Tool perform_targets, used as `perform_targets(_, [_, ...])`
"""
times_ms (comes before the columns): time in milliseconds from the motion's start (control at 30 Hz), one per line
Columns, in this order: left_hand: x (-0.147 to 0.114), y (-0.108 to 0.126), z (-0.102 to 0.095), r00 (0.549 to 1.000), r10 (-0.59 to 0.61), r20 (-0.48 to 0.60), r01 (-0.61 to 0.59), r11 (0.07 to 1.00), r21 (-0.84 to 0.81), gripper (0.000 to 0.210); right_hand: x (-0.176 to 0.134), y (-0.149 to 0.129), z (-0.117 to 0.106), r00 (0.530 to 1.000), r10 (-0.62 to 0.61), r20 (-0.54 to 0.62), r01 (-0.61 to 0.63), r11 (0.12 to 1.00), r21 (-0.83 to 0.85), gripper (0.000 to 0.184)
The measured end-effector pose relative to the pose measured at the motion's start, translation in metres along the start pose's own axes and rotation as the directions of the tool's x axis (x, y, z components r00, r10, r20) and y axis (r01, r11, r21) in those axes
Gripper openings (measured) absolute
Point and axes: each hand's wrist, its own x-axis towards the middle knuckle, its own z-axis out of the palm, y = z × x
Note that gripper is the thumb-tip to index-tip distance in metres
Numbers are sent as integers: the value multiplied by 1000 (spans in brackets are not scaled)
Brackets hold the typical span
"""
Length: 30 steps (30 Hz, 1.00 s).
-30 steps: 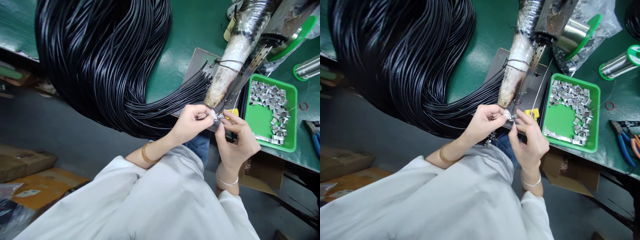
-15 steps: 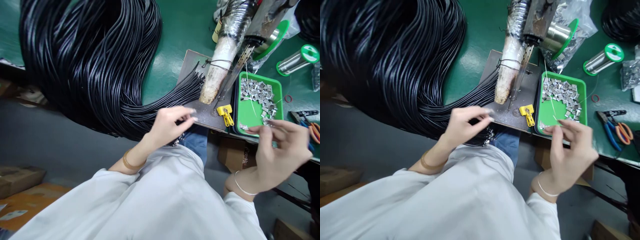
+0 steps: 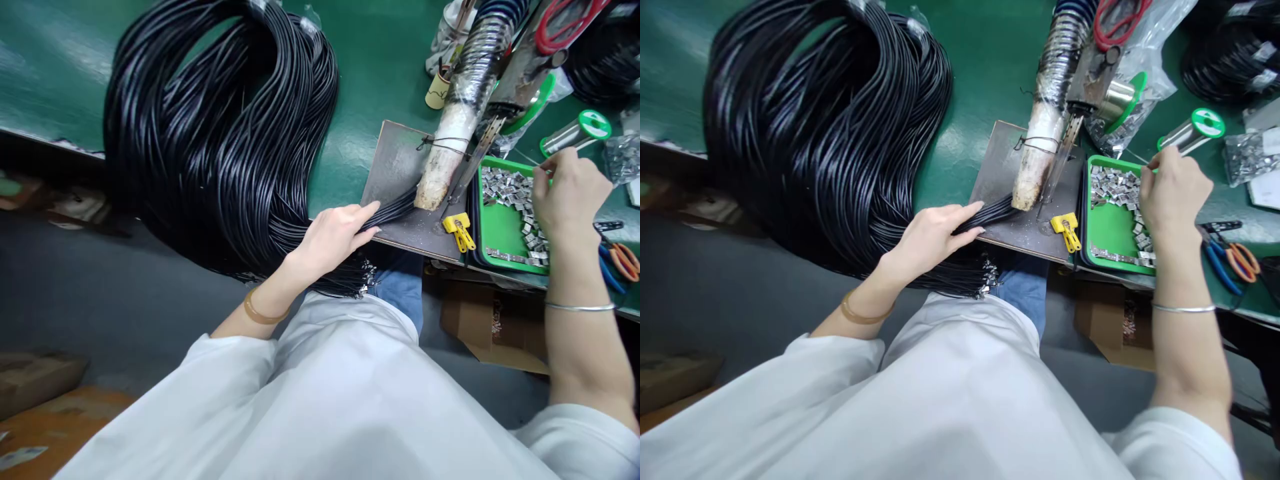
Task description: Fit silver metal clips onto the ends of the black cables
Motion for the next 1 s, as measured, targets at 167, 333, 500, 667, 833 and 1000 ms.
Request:
perform_targets(167, [-16,-11,-1,999,37,25,-35,997,-66,48,3,-2,10,941,-241,236,237,970,45,42])
perform_targets(333, [-8,-19,3,994,-24,-107,0,976,-217,49,-33,0,-6,884,-392,253,338,912,233,26])
perform_targets(500, [7,-15,0,975,-150,-165,116,973,-200,39,-65,15,-27,875,-396,279,305,898,318,20])
perform_targets(667, [17,-2,6,920,-140,-366,122,990,-71,27,-93,25,-47,943,-327,63,307,927,214,20])
perform_targets(833, [30,-5,23,744,-407,-529,99,851,-516,12,-125,10,-61,936,-349,-55,352,906,235,15])
perform_targets(1000, [36,-19,28,593,-693,-410,-134,417,-899,18,-129,0,-56,884,-459,88,426,869,252,12])
